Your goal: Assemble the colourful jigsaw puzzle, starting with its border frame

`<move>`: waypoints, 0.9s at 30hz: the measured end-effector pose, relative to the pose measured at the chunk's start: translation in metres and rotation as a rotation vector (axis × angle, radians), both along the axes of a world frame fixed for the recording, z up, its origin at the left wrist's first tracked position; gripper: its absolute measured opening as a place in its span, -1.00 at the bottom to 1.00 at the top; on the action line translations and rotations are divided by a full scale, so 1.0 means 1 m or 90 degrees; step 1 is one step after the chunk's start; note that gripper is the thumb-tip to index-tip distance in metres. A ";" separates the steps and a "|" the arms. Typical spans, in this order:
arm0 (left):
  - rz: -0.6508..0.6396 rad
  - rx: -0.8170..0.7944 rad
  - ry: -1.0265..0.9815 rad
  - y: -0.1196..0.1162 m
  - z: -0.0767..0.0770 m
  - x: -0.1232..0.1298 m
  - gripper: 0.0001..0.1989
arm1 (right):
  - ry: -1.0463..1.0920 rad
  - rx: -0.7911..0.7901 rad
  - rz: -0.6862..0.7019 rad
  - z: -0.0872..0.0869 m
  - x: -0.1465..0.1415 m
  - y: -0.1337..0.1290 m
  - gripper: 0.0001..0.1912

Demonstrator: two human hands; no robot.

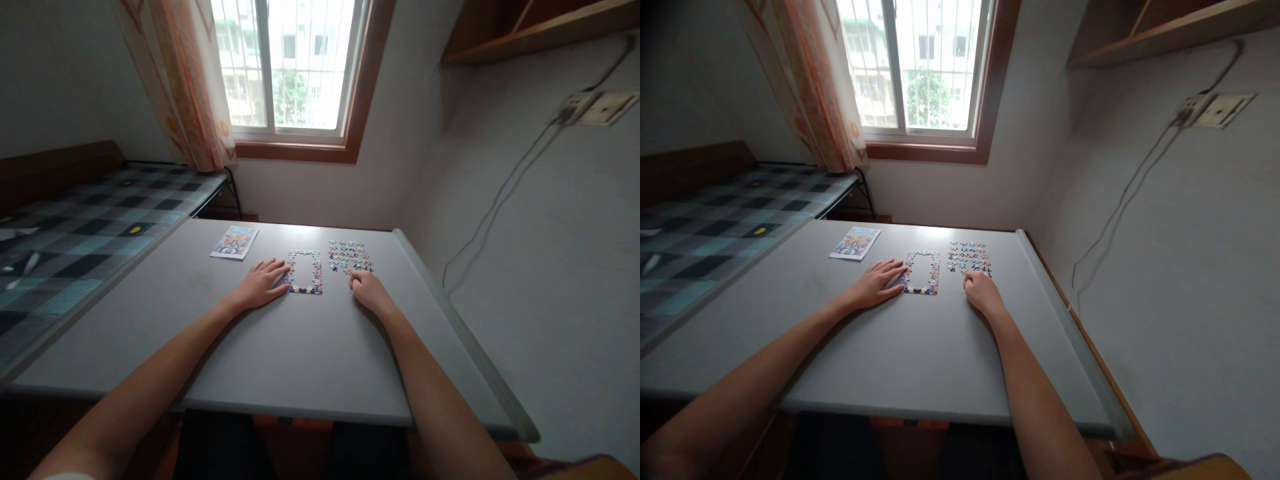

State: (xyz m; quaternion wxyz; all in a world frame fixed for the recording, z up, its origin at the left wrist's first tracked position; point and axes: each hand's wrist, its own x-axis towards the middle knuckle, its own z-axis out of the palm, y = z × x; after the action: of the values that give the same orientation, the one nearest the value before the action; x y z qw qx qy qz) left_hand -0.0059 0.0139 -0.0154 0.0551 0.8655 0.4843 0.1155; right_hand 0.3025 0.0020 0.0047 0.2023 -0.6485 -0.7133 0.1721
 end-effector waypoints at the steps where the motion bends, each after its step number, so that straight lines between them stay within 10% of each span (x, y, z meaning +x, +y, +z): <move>1: -0.001 0.001 0.000 0.000 0.001 0.000 -0.41 | -0.012 -0.008 0.012 0.000 -0.001 -0.001 -0.76; 27: 0.004 0.004 0.022 -0.002 0.004 0.002 -0.38 | -0.086 -0.014 0.023 -0.003 -0.011 -0.002 -0.74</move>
State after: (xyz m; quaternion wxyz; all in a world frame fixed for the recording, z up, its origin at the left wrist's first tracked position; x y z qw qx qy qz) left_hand -0.0035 0.0119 -0.0116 0.0434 0.8660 0.4875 0.1023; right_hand 0.2918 -0.0003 0.0019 0.1434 -0.6476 -0.7353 0.1394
